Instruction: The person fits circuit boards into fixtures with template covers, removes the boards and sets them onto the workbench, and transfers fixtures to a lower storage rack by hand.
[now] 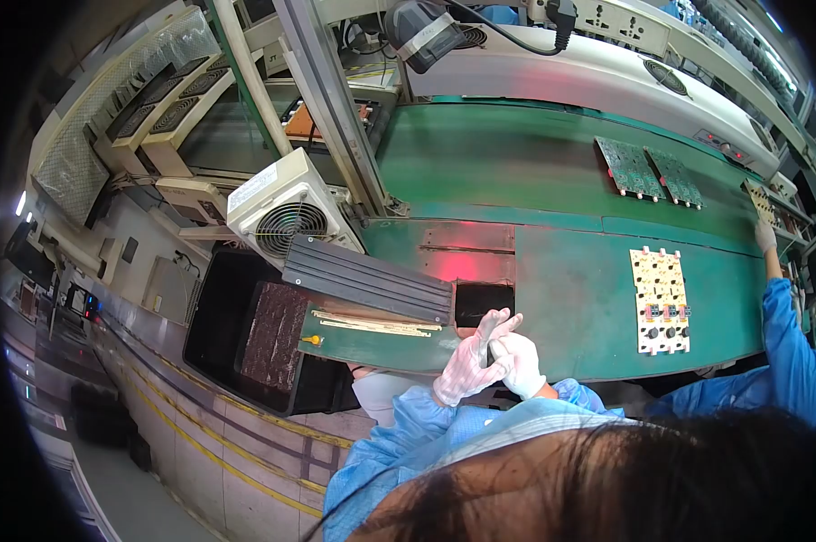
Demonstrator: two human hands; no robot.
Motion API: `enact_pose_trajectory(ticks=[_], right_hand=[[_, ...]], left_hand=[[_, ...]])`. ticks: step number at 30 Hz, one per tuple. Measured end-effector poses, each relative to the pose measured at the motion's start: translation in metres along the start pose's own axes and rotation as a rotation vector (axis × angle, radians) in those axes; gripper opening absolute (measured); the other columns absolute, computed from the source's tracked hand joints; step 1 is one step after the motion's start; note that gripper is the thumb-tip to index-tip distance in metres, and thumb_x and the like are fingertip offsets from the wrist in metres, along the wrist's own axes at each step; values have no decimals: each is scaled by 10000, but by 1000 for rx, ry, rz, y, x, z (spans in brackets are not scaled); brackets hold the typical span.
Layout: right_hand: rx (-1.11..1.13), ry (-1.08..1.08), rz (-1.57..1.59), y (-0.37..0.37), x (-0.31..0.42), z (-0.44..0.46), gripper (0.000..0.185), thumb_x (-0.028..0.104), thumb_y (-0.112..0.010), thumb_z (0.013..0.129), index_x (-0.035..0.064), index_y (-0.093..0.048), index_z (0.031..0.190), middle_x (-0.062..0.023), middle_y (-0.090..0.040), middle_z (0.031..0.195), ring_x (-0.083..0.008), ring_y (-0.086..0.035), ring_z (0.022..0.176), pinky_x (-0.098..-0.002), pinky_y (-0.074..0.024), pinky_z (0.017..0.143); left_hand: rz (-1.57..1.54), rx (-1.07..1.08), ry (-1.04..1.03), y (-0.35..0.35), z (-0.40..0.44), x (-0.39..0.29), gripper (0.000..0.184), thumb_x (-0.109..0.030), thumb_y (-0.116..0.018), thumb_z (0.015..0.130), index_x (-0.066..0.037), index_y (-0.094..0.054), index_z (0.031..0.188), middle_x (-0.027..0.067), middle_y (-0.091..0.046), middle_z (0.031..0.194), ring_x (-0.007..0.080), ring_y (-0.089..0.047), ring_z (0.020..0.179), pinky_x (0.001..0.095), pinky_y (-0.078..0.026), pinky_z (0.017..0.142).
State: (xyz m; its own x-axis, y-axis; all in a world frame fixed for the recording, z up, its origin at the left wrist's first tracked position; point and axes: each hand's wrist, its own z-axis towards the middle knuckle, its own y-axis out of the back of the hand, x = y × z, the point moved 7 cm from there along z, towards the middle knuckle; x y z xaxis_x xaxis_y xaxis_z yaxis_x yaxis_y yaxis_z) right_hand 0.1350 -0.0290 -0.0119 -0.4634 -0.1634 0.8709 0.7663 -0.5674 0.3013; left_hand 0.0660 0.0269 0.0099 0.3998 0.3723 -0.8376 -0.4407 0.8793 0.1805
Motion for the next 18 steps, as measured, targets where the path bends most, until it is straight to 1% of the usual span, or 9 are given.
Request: enact_pose_trajectory(ticks=[2, 4, 5, 7, 8, 10, 13, 17, 18], right_hand=[[15, -18, 33, 0, -1, 0, 148, 169, -543, 835, 44, -620, 819, -154, -594, 733, -337, -580, 696, -395, -457, 619], [4, -26, 12, -1, -3, -1, 153, 168, -542, 836, 39, -625, 843, -161, -598, 742, -337, -585, 704, -395, -456, 619], [3, -26, 13, 0, -3, -1, 153, 168, -542, 836, 39, -625, 843, -161, -598, 742, -337, -585, 704, -395, -456, 619], [26, 18, -74, 1, 0, -2, 148, 161, -540, 839, 46, -632, 856, -152, -611, 755, -332, -595, 719, -393, -465, 632], [26, 17, -74, 1, 1, -2, 148, 161, -540, 839, 46, -632, 856, -152, -611, 755, -332, -595, 719, -393, -465, 632], [-12, 78, 184, 3, 6, -2, 146, 168, -550, 838, 61, -644, 872, -128, -624, 775, -317, -606, 737, -380, -479, 660], [-2, -3, 3, -1, -13, -7, 155, 186, -580, 822, 66, -656, 885, -107, -634, 798, -295, -615, 753, -360, -490, 688], [39, 46, 26, 0, -9, -7, 176, 208, -607, 803, 63, -659, 888, -112, -634, 816, -281, -617, 760, -357, -492, 691], [5, -106, 194, -1, -14, -8, 159, 210, -607, 798, 60, -647, 832, -118, -620, 776, -287, -606, 728, -367, -482, 658]], left_hand=[[-21, -57, -44, 0, -1, -3, 813, -130, -570, 838, -203, -48, 1457, 210, -416, 1347, 346, -417, 1246, 391, -371, 986], [-159, -124, 63, 1, -2, 1, 738, -105, -583, 749, -150, -262, 1413, 135, -471, 1323, 314, -406, 1264, 384, -385, 987], [-159, -124, 64, 4, -1, -1, 738, -105, -583, 749, -150, -262, 1413, 135, -471, 1323, 314, -406, 1264, 384, -385, 987], [25, 6, 82, 5, 4, -5, 595, -138, -597, 757, -146, -434, 1329, 142, -486, 1308, 300, -377, 1283, 385, -385, 988], [25, 6, 82, 6, 2, -3, 595, -138, -597, 757, -146, -434, 1329, 142, -486, 1308, 300, -377, 1283, 385, -385, 988], [8, 64, 33, 3, 1, -3, 427, -248, -605, 801, -131, -561, 1209, 207, -421, 1349, 353, -311, 1310, 431, -304, 1032], [143, 128, -81, 1, 1, -8, 412, -245, -615, 779, -99, -590, 1163, 212, -423, 1346, 363, -278, 1324, 438, -290, 1041], [170, 142, -133, -1, 4, -17, 450, -230, -628, 753, -93, -578, 1179, 215, -403, 1360, 367, -269, 1327, 440, -288, 1043], [206, 104, -102, 0, 5, -19, 487, -192, -627, 730, -90, -560, 1201, 188, -423, 1352, 356, -296, 1315, 427, -329, 1024]])
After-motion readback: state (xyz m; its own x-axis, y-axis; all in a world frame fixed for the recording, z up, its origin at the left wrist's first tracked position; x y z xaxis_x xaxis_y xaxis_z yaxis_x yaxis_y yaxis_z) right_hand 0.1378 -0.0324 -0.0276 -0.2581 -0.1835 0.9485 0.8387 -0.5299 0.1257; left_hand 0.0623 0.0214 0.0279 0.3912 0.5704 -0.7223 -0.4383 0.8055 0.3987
